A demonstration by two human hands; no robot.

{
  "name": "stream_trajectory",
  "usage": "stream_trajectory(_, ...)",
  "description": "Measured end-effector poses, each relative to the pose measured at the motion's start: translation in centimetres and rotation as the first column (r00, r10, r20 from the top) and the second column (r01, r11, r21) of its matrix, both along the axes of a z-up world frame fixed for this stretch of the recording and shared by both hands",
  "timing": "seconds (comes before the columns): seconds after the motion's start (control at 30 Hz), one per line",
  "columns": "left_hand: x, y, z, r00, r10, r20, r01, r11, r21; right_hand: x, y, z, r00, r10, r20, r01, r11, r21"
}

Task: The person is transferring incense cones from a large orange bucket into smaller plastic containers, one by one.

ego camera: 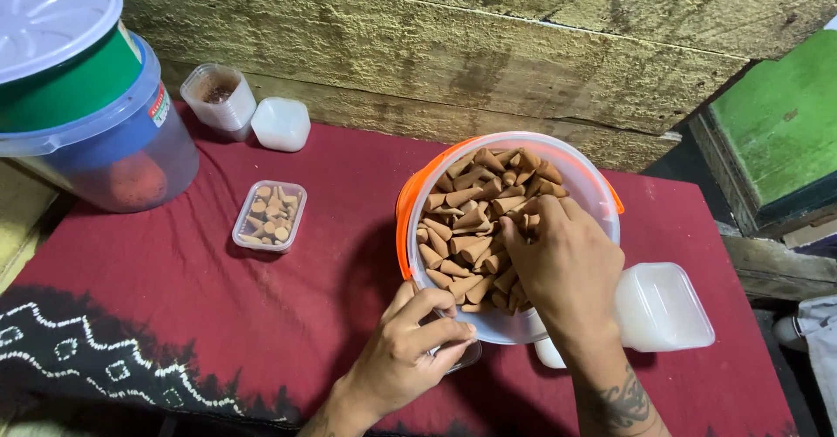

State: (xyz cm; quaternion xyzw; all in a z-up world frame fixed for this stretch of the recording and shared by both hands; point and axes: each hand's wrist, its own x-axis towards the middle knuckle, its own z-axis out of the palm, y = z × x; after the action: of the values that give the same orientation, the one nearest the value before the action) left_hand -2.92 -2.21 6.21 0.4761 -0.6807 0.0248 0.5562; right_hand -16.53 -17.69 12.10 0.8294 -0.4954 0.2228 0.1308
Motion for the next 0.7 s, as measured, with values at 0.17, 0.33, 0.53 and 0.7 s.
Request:
stream_trajectory(0.17, -0.1, 0.0, 0.1, 1.0, 0.005, -0.005, -0.005, 1.0, 0.008, -0.1, 0.1, -0.3, 1.0, 0.021, 0.01, -0.02, 0.996, -0.09)
stream_trajectory(0.33, 0.1, -0.6, 1.3, 1.0, 0.003, -0.006, -0.003, 1.0, 0.012, -1.2, 0.5, 0.4, 0.996, 0.077, 0.034, -0.066, 0.969, -0.239)
stream_trajectory(0.53, 1.2, -3.0, 1.7, 0.999, -0.015, -0.03, 0.015, 1.0, -0.007, -4.5, 4.4, -2.1, 0.644, 0.354, 0.678, -0.33, 0.928, -0.171)
stream_trajectory(0.7, 2.5, -5.6, 1.5, 0.999, 0.023, -0.033, -0.023, 0.999, -0.022, -5.6, 7.9, -13.9, -0.053, -0.05, 0.997, -0.213, 0.976, 0.037)
